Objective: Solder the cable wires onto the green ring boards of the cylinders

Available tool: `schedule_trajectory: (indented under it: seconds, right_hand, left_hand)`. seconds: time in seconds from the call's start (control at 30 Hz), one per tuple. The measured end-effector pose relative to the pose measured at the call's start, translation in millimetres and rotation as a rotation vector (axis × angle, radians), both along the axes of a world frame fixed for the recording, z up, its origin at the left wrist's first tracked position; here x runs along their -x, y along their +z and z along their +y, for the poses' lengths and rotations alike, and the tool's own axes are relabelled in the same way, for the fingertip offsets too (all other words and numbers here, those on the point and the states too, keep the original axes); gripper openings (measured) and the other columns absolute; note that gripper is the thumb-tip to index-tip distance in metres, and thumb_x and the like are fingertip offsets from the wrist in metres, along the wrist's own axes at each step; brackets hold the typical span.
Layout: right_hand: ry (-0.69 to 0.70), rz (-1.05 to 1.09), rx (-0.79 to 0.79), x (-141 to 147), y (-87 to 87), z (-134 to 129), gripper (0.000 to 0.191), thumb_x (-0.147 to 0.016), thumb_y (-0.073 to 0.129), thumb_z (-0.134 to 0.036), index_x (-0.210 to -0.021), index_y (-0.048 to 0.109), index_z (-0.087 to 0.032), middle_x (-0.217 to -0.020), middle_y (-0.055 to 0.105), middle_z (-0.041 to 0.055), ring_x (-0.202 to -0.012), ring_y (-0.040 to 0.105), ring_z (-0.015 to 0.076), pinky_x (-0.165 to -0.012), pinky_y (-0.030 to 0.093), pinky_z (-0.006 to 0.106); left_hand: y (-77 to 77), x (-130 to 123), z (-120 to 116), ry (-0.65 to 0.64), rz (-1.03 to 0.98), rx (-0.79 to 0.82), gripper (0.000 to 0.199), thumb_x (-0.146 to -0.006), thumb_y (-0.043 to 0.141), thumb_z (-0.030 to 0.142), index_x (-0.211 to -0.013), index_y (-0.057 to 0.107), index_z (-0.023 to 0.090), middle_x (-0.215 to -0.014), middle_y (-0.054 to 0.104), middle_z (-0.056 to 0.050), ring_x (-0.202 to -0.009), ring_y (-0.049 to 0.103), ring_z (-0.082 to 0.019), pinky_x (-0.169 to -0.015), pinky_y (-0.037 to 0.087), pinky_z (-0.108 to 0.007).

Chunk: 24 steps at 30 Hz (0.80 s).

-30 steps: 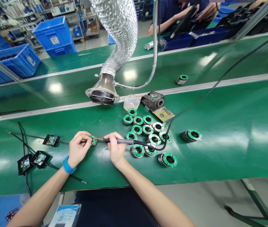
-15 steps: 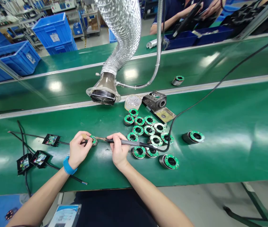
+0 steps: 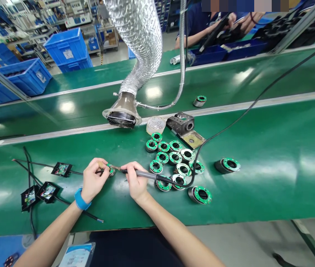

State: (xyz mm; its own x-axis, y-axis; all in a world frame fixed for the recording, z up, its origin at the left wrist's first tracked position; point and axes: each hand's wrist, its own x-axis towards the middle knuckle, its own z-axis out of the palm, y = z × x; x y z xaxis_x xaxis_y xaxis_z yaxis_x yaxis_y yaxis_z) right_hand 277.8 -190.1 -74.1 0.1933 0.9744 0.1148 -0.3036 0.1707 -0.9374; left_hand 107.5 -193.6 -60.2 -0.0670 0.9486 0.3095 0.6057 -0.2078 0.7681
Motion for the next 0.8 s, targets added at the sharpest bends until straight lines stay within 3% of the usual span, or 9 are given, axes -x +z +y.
schedule_trajectory:
  seconds: [0.4, 0.53, 0.67, 0.8]
  right_hand:
    - [0.047, -0.098, 0.000, 0.9, -17.0, -2.9, 0.040, -0.100, 0.056, -0.045, -0.077, 0.074, -0.019, -0.054, 0.057, -0.0018, -0.042, 0.043, 0.0102, -0.041, 0.030, 0.024]
    - [0.031, -0.035, -0.003, 1.2, -7.8, -1.9, 0.039, -0.099, 0.056, -0.046, -0.077, 0.074, -0.018, -0.052, 0.054, -0.0034, -0.037, 0.038, 0.0086, -0.037, 0.026, 0.023]
    - [-0.079, 0.021, -0.047, -1.2, 4.0, -0.1, 0.039, -0.097, 0.057, -0.046, -0.073, 0.071, -0.018, -0.050, 0.051, -0.0053, -0.033, 0.034, 0.0071, -0.034, 0.022, 0.022]
    - [-0.105, -0.022, -0.078, -6.2, 10.1, -1.8, 0.040, -0.100, 0.054, -0.046, -0.076, 0.071, -0.019, -0.047, 0.048, -0.0066, -0.035, 0.038, 0.0081, -0.036, 0.029, 0.021]
  left_hand:
    - [2.9, 0.1, -1.1, -0.001, 0.055, -0.019, 0.016, -0.088, 0.062, 0.013, -0.074, 0.060, 0.019, -0.094, 0.064, -0.004, -0.080, 0.063, -0.015, -0.063, 0.047, -0.024]
    - [4.6, 0.9, 0.8, -0.007, 0.075, -0.013, 0.017, -0.087, 0.061, 0.013, -0.072, 0.058, 0.019, -0.092, 0.064, -0.003, -0.080, 0.063, -0.015, -0.063, 0.046, -0.024]
    - [4.7, 1.1, 2.1, -0.005, 0.083, -0.001, 0.017, -0.087, 0.060, 0.013, -0.071, 0.057, 0.019, -0.091, 0.063, -0.003, -0.077, 0.061, -0.014, -0.062, 0.045, -0.025]
    - [8.4, 0.9, 3.3, -0.015, 0.101, 0.020, 0.018, -0.086, 0.060, 0.014, -0.070, 0.056, 0.019, -0.090, 0.063, -0.003, -0.074, 0.060, -0.014, -0.062, 0.045, -0.025]
